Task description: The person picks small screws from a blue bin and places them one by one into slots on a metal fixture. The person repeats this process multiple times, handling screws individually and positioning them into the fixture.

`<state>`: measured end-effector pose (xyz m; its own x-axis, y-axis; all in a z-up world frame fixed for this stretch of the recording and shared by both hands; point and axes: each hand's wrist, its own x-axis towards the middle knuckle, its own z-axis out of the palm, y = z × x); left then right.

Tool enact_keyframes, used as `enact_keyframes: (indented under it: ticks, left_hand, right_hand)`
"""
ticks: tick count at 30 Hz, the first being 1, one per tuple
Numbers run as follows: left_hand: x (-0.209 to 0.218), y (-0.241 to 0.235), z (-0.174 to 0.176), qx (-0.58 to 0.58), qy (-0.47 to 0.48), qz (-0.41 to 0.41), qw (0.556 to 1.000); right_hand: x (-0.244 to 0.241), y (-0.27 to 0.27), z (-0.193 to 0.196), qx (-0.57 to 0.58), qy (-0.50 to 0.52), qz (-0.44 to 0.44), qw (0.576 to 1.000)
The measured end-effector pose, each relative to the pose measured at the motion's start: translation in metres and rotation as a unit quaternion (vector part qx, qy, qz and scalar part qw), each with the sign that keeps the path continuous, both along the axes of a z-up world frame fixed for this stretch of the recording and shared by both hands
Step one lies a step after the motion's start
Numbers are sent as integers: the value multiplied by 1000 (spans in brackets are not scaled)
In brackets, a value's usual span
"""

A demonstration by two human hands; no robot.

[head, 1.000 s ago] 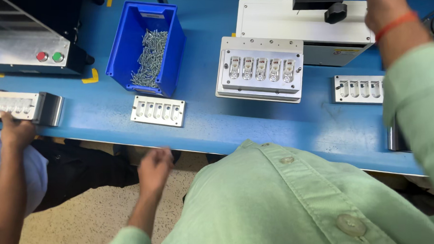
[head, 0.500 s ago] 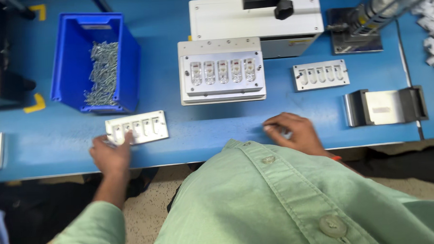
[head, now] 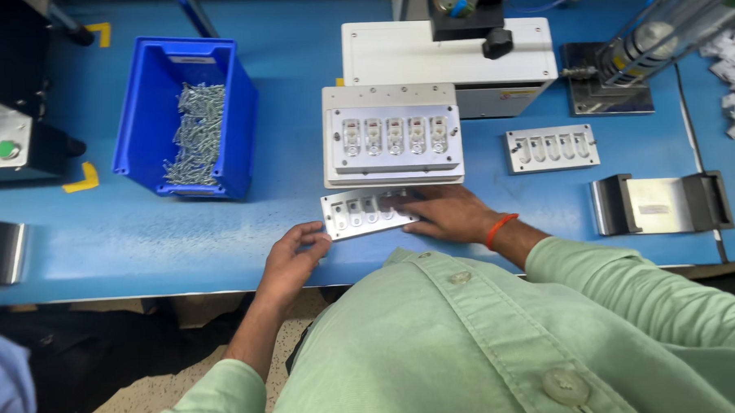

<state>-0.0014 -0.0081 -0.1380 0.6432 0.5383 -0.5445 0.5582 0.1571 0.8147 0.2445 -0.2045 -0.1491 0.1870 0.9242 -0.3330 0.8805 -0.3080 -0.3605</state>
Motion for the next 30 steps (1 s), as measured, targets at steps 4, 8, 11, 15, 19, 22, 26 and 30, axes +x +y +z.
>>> enact_keyframes:
  ticks: [4, 8, 11, 15, 19, 22, 26, 30]
  left_hand:
    - [-25, -2, 8, -24, 12, 60, 998]
    - [-51, -9, 9, -33, 4, 108, 994]
    - [-63, -14, 5, -40, 0, 125, 991]
    - [-67, -14, 4, -33, 28, 136, 990]
    - [-65, -10, 4, -19, 22, 132, 991]
    - [-62, -5, 7, -4, 23, 132, 991]
    - [-63, -5, 18, 18, 5, 137, 990]
    - [-56, -2, 36, 79, 32, 142, 986]
  right_hand:
    - [32, -15, 2, 204, -103, 125, 966]
    - [75, -46, 16, -1, -284, 81, 956]
    - [105, -65, 21, 36, -321, 85, 943]
    - [131, -87, 18, -14, -314, 34, 949]
    - [149, -105, 12, -56, -326, 30, 943]
    - [163, -129, 18, -61, -319, -2, 946]
    - [191, -148, 17, -246, -383, -60, 888]
    - [220, -159, 5, -362, -384, -129, 839]
